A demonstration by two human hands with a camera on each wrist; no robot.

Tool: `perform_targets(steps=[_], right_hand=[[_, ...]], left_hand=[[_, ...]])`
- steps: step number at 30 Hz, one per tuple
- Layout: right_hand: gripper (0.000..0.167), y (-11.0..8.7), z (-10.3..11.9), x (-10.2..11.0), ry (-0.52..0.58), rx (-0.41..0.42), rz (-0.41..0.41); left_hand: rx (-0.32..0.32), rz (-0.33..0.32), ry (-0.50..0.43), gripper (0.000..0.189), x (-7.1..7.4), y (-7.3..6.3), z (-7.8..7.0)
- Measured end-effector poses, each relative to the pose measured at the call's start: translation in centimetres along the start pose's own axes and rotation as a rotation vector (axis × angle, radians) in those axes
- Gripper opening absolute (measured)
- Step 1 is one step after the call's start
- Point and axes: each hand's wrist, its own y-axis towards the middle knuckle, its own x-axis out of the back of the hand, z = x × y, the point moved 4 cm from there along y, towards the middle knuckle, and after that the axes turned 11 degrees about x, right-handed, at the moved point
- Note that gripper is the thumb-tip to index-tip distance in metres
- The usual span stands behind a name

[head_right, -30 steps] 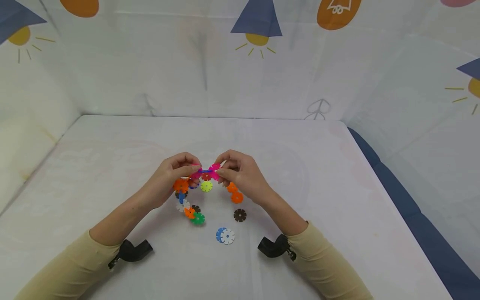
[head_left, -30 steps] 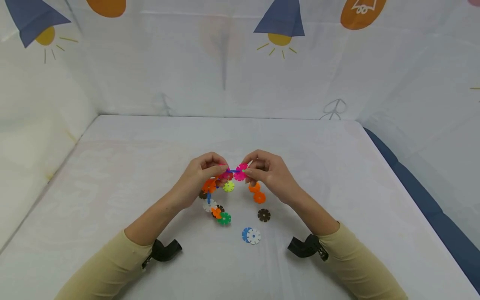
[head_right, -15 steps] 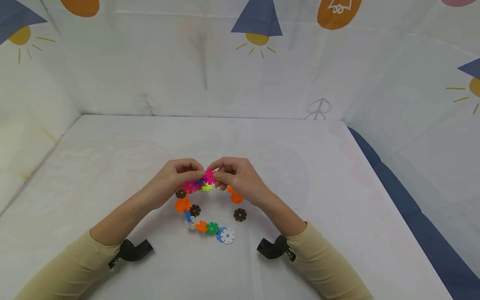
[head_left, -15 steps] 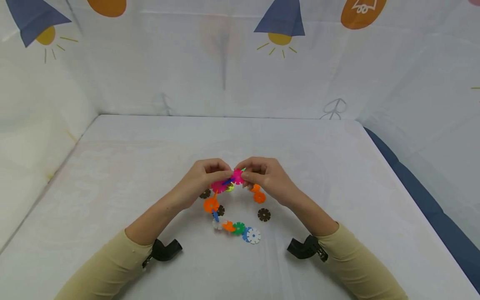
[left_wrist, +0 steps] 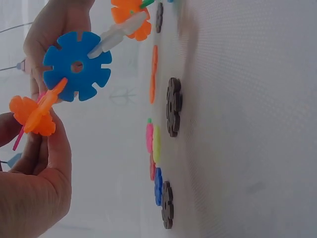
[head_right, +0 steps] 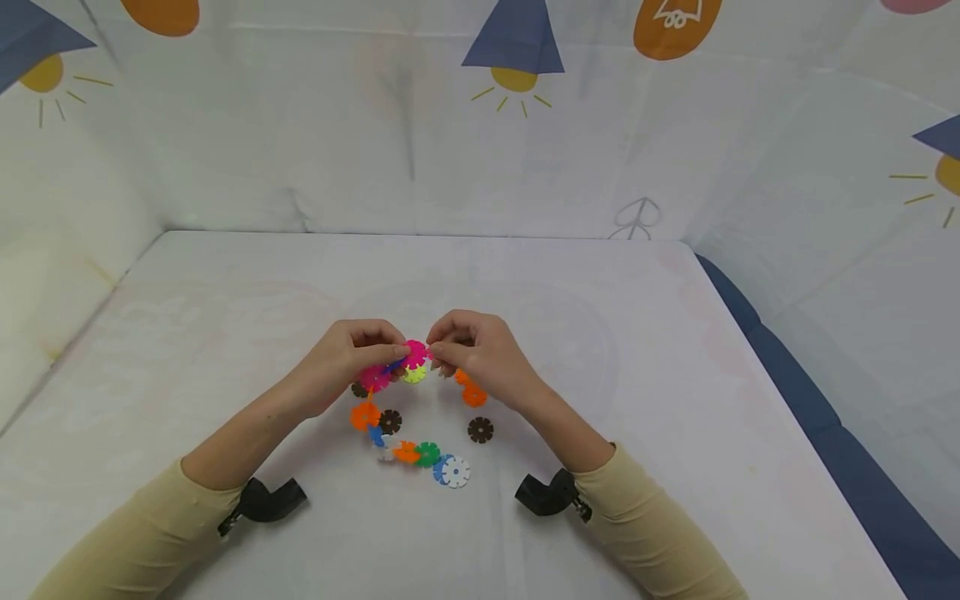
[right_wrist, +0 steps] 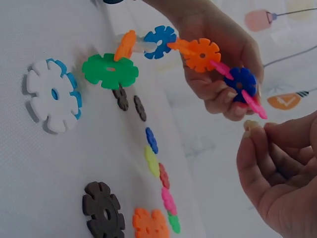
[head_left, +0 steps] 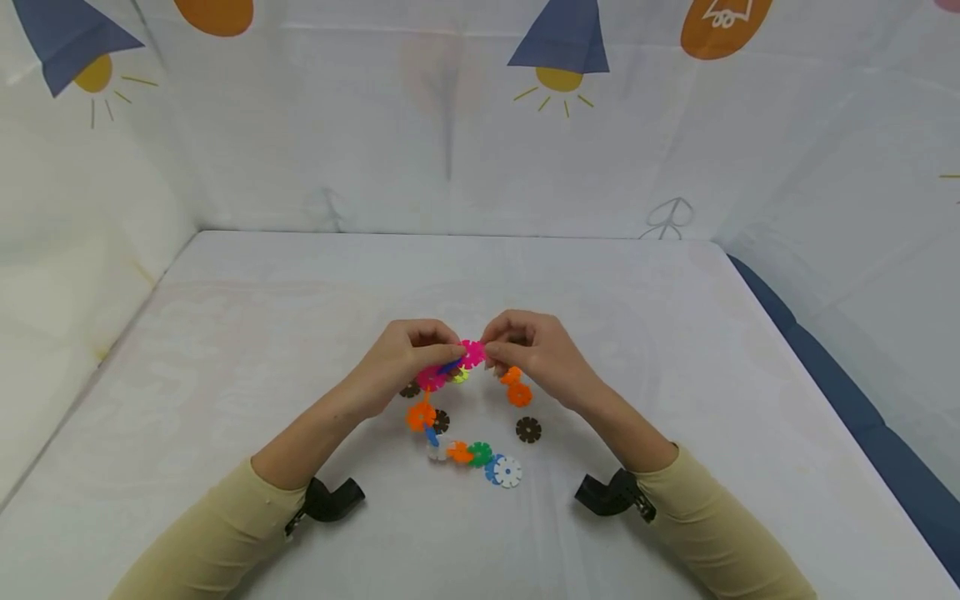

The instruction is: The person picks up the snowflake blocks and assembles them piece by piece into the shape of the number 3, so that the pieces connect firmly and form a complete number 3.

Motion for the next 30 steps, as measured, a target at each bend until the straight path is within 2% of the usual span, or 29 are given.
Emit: perform_targets(steps=[3, 5, 11, 14, 16, 19, 27, 30], right_hand=[[0.007, -0.1, 0.0, 0.0, -0.057, -0.040, 0.063], [0.008, -0.3, -0.1, -0.2, -0.115, -0.060, 0.145], [0.009, -1.1, -0.4, -1.8, -0.321, -0.066, 0.457], [0.009, -1.8, -0.5, -2.6, -0.399, -0.075, 0.625], [0.013, -2.3, -0.4, -2.9, -0.438, -0.071, 0.709], [0.019, -2.9, -0.1, -3.1, -0.480, -0.054, 0.772], [0.029, -4.0, 0.5, -4.0, -0.579, -0.089, 0.843], [0.032, -4.2, 0.6, -4.5, -0.631, -0.073, 0.845]], left_hand=[[-0.001, -0.014, -0.009, 0.018, 0.2, 0.0, 0.0], [-0.008, -0.020, -0.016, 0.017, 0.4, 0.0, 0.0], [-0.034, -0.020, -0.040, 0.017, 0.8, -0.1, -0.2], [-0.040, -0.014, -0.058, 0.018, 1.0, -0.1, -0.3], [-0.039, -0.014, -0.071, 0.018, 1.0, -0.1, -0.3], [-0.038, -0.011, -0.089, 0.019, 1.0, 0.0, -0.3], [-0.042, -0.010, -0.107, 0.020, 1.4, 0.0, -0.3], [-0.052, -0.016, -0.116, 0.019, 1.7, -0.1, -0.3]])
